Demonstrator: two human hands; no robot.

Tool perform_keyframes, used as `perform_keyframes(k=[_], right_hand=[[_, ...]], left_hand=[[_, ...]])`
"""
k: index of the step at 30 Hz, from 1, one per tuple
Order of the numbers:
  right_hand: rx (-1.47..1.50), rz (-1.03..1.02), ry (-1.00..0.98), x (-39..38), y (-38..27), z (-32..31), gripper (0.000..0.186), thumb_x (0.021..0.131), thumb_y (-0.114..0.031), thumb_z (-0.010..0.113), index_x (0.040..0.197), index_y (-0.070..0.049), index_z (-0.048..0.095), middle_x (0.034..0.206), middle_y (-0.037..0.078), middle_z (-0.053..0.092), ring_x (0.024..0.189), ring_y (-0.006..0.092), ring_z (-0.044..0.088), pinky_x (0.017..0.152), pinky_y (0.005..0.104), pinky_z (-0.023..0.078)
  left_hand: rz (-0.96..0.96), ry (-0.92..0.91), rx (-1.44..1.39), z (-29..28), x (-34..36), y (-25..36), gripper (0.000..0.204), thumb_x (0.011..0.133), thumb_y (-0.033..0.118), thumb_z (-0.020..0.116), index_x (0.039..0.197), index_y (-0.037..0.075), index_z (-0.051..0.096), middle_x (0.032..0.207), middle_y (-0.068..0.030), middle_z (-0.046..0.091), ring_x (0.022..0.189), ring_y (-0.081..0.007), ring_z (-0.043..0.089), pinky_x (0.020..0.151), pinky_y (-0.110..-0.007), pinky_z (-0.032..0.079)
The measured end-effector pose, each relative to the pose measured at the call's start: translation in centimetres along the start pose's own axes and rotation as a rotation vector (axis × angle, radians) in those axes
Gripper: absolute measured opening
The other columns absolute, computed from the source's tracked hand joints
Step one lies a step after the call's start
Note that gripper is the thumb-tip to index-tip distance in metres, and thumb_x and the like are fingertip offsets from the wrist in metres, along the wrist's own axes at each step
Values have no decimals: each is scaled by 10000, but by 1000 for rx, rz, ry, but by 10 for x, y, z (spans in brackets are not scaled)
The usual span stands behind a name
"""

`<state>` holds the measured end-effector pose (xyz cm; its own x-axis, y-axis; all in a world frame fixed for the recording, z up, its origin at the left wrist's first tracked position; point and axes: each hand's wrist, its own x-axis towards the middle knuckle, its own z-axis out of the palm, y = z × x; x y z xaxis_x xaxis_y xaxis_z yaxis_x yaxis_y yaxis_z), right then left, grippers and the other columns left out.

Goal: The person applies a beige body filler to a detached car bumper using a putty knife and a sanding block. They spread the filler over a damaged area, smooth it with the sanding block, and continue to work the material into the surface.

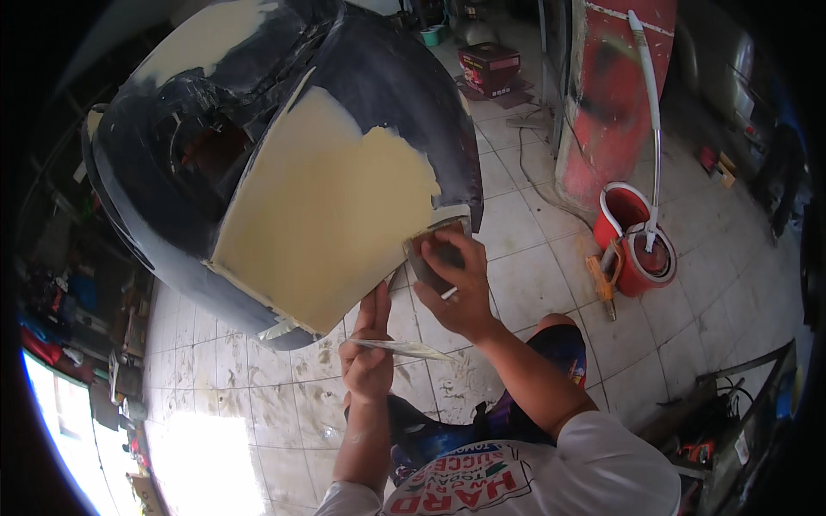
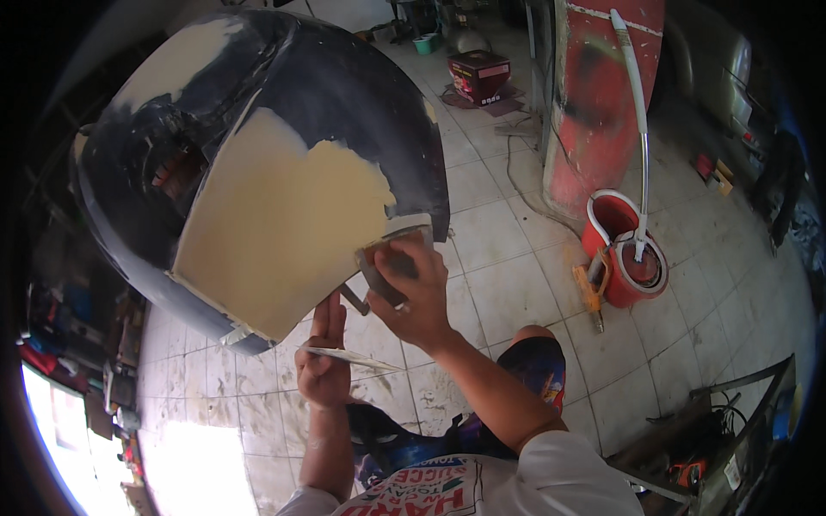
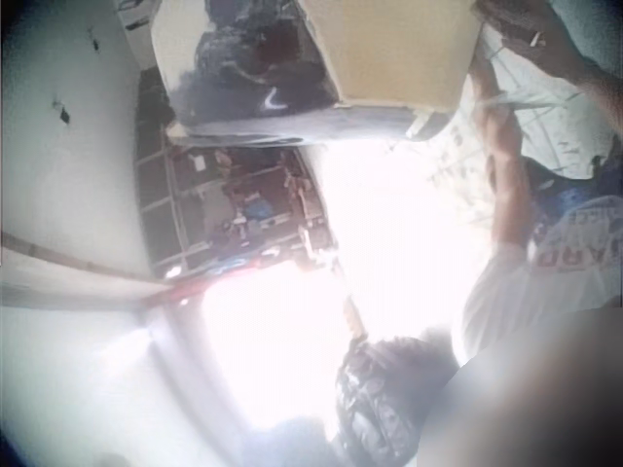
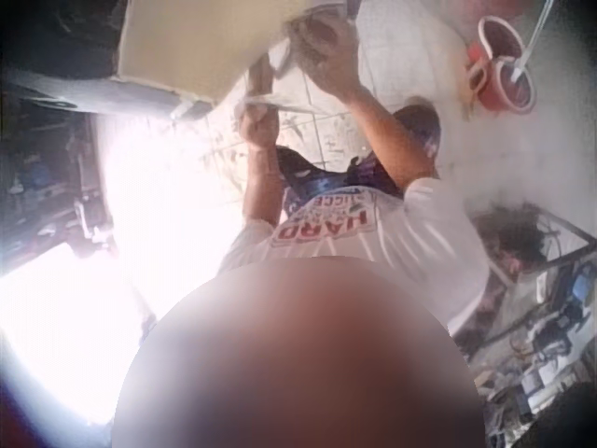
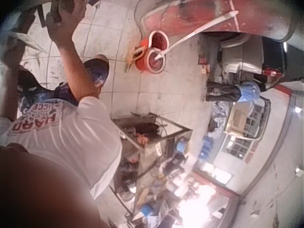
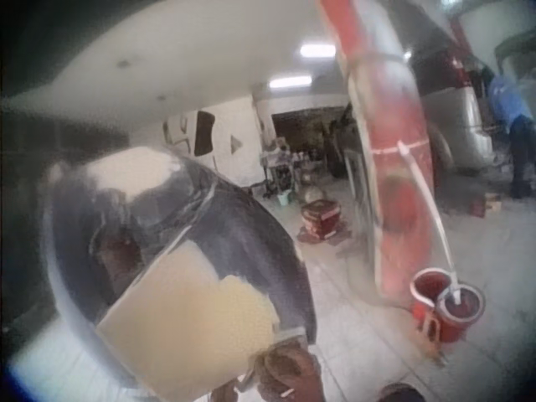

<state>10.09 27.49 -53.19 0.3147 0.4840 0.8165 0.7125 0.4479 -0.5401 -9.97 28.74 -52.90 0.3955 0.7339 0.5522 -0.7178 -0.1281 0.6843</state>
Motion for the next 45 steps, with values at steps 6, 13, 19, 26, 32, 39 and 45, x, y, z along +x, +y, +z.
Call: perform_keyframes(k=[6, 13, 19, 26, 32, 39, 45], right_hand=[[-3, -48, 6, 4, -22, -29, 561, 718, -202, 865, 1267, -124, 779, 1438, 105, 573, 1296, 345, 538, 1073, 492, 417], [-96, -138, -215, 12, -45, -26, 470, 731, -242, 846, 1184, -130, 794, 1386, 96, 595, 1303, 342, 535, 1078, 493, 412], [649, 335, -288, -40, -36, -115, 675, 760, -235, 841, 1400, -58, 715, 1487, 192, 547, 1406, 366, 503, 1200, 510, 366], [832, 153, -520, -71, -35, -120, 617, 861, -257, 824, 1427, -44, 703, 1537, 213, 473, 1473, 387, 455, 1215, 466, 360], [-17, 36, -692, -66, -5, -153, 509, 681, -251, 873, 1183, -174, 845, 1455, 102, 566, 1401, 375, 495, 1164, 523, 417], [-156, -38, -565, -35, -28, -154, 499, 666, -288, 850, 1161, -230, 832, 1363, 20, 619, 1338, 329, 530, 1096, 549, 392], [-63, 4, -745, -81, -16, -120, 513, 728, -311, 833, 1237, -261, 791, 1313, 9, 641, 1295, 328, 565, 1024, 539, 427]], left_hand=[[-27, 17, -21, -5, -7, 1, 305, 853, 124, 677, 1017, -121, 758, 1721, -346, 265, 1631, -544, 137, 1327, -635, 59], [48, -143, -109, -11, 0, 4, 294, 898, 146, 696, 1076, -78, 765, 1732, -332, 242, 1629, -547, 134, 1322, -659, 47], [-142, 212, -178, 24, -45, 7, 493, 1078, 229, 639, 1516, 32, 528, 1722, -253, 342, 1594, -498, 301, 1275, -643, 296], [-310, 559, 51, 73, -63, -22, 377, 1127, 144, 577, 1489, 50, 528, 1365, -98, 679, 1210, -214, 674, 1011, -351, 558], [-325, 486, 161, 62, -55, -19, 326, 1102, 104, 622, 1414, 20, 588, 1293, -95, 711, 1146, -186, 687, 977, -320, 558], [-156, 57, 1137, 49, -47, -10, 228, 1043, 95, 701, 1238, -19, 671, 727, -153, 712, 623, -194, 721, 572, -339, 549], [44, 182, 1025, 61, -33, 5, 159, 1055, 31, 665, 1183, -62, 676, 911, -51, 762, 827, -100, 674, 737, -254, 535]])
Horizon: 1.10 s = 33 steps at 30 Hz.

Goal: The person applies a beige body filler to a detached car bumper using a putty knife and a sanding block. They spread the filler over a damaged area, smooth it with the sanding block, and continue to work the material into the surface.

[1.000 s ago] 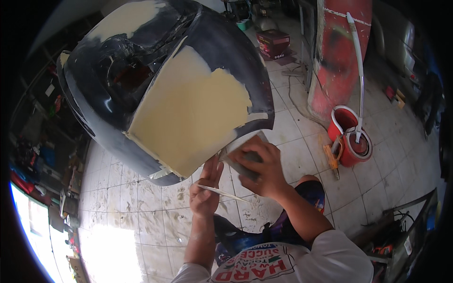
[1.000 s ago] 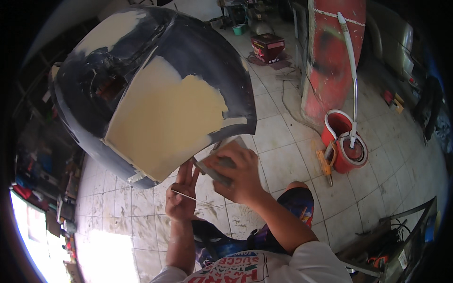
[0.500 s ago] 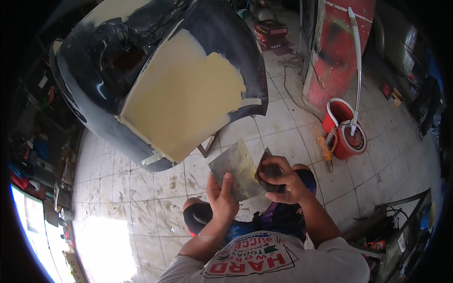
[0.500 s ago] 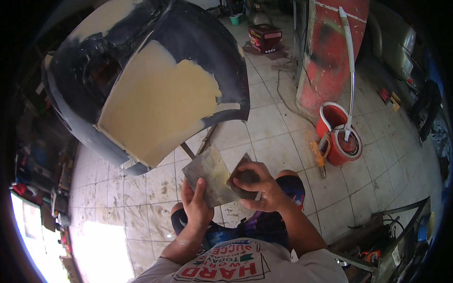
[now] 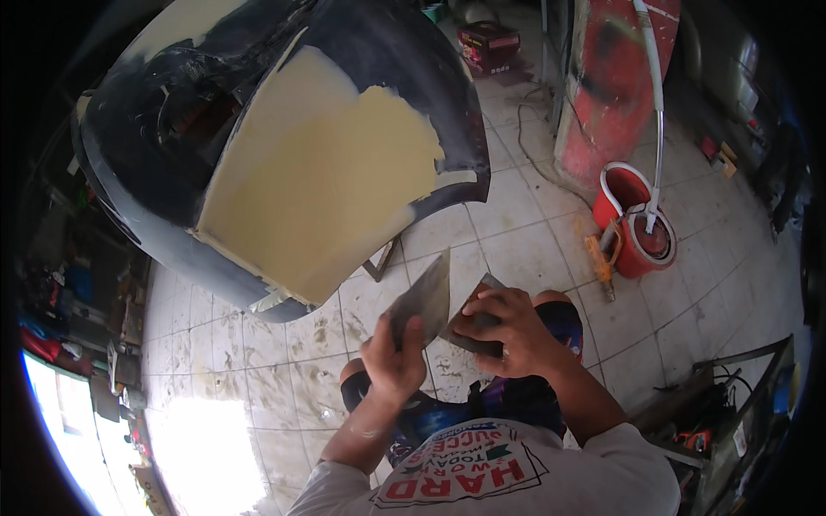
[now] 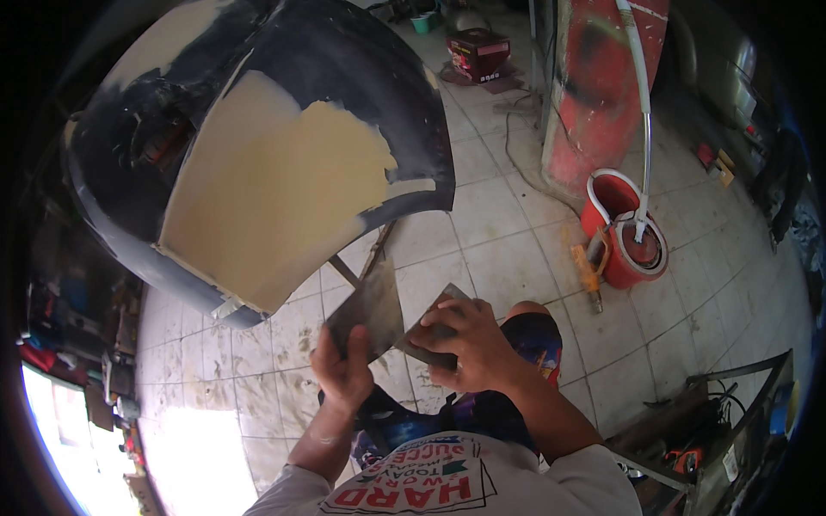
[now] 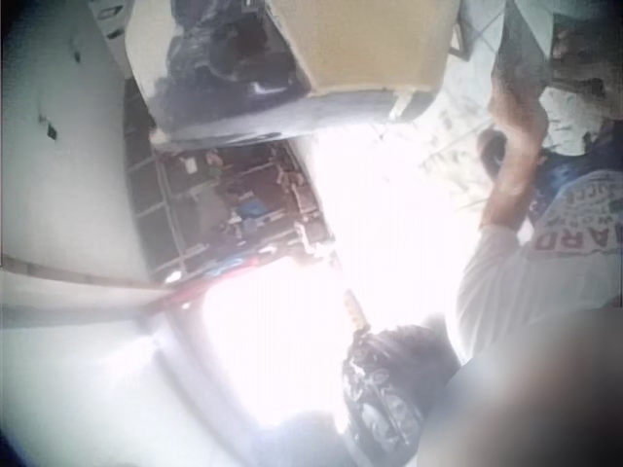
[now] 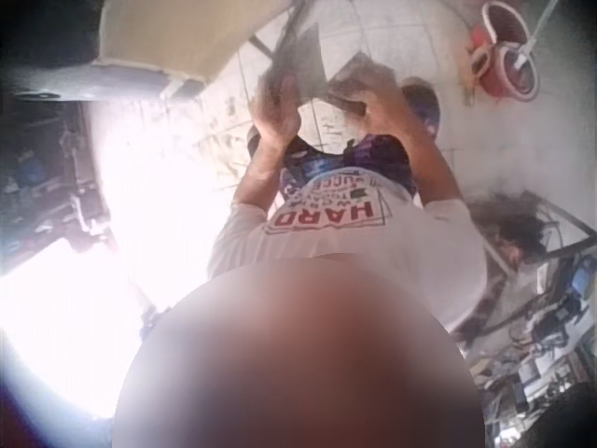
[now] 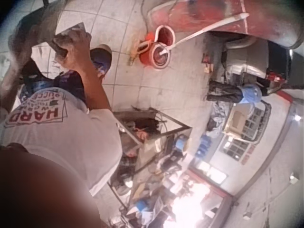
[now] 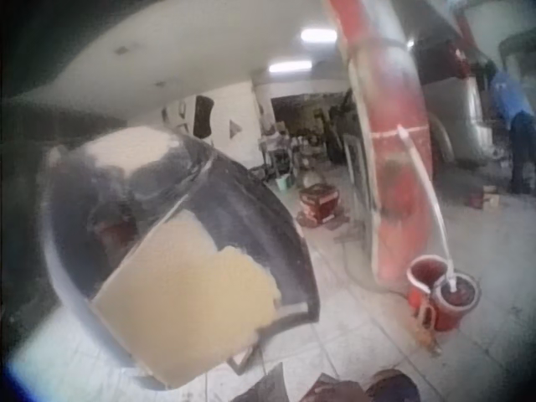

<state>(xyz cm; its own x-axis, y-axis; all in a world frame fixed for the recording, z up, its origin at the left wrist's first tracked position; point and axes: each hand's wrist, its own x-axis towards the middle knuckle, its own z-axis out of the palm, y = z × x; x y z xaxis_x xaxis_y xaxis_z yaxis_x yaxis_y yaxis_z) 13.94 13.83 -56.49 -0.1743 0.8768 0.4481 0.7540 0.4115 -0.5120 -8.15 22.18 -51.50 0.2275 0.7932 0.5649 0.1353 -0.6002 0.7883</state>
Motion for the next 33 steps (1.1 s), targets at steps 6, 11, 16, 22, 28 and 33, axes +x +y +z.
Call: perform_keyframes(k=[6, 11, 16, 22, 28, 33], right_hand=[[1929, 783, 187, -26, 64, 47, 677, 983, -482, 631, 1585, -185, 545, 1566, 135, 584, 1445, 399, 534, 1177, 661, 403], [1952, 559, 420, -26, 79, 14, 661, 1022, -296, 681, 1593, -42, 464, 1585, 179, 553, 1480, 371, 518, 1169, 615, 451], [867, 821, 439, 59, 31, -35, 446, 1034, -69, 639, 1478, -31, 606, 1367, 179, 686, 1178, 297, 707, 1019, 380, 549], [703, 762, 552, 187, -14, -92, 515, 1009, 44, 511, 1507, -57, 596, 1370, 200, 681, 1265, 332, 674, 1095, 384, 498], [680, 950, 506, 227, -37, -100, 597, 966, 120, 479, 1521, -74, 582, 1422, 191, 651, 1338, 323, 639, 1138, 378, 476], [508, 986, 529, 250, -61, -104, 703, 878, 160, 471, 1530, -82, 578, 1450, 170, 635, 1354, 313, 628, 1148, 377, 478]], left_hand=[[-251, -365, 91, -39, 16, -48, 140, 1021, 66, 721, 948, -39, 663, 783, -140, 718, 639, -169, 628, 593, -321, 503], [-481, -278, -282, -66, 19, -105, 152, 926, 92, 567, 827, -7, 628, 690, -12, 578, 622, -108, 491, 598, -286, 420], [-325, -367, -184, -60, 53, -106, 249, 1087, 186, 545, 1080, -22, 681, 798, -23, 580, 643, -97, 470, 607, -268, 355], [-471, -635, -75, -57, 79, -51, 122, 990, -60, 677, 1107, -35, 649, 1010, -100, 703, 688, -94, 663, 576, -235, 490], [-423, -592, -188, -73, 88, -28, 266, 953, -74, 736, 1187, 10, 641, 956, -85, 689, 513, -48, 480, 441, -205, 361], [-258, -865, -9, -79, 107, -34, 274, 940, 46, 819, 1134, 56, 625, 983, -33, 688, 659, -96, 595, 515, -242, 413]])
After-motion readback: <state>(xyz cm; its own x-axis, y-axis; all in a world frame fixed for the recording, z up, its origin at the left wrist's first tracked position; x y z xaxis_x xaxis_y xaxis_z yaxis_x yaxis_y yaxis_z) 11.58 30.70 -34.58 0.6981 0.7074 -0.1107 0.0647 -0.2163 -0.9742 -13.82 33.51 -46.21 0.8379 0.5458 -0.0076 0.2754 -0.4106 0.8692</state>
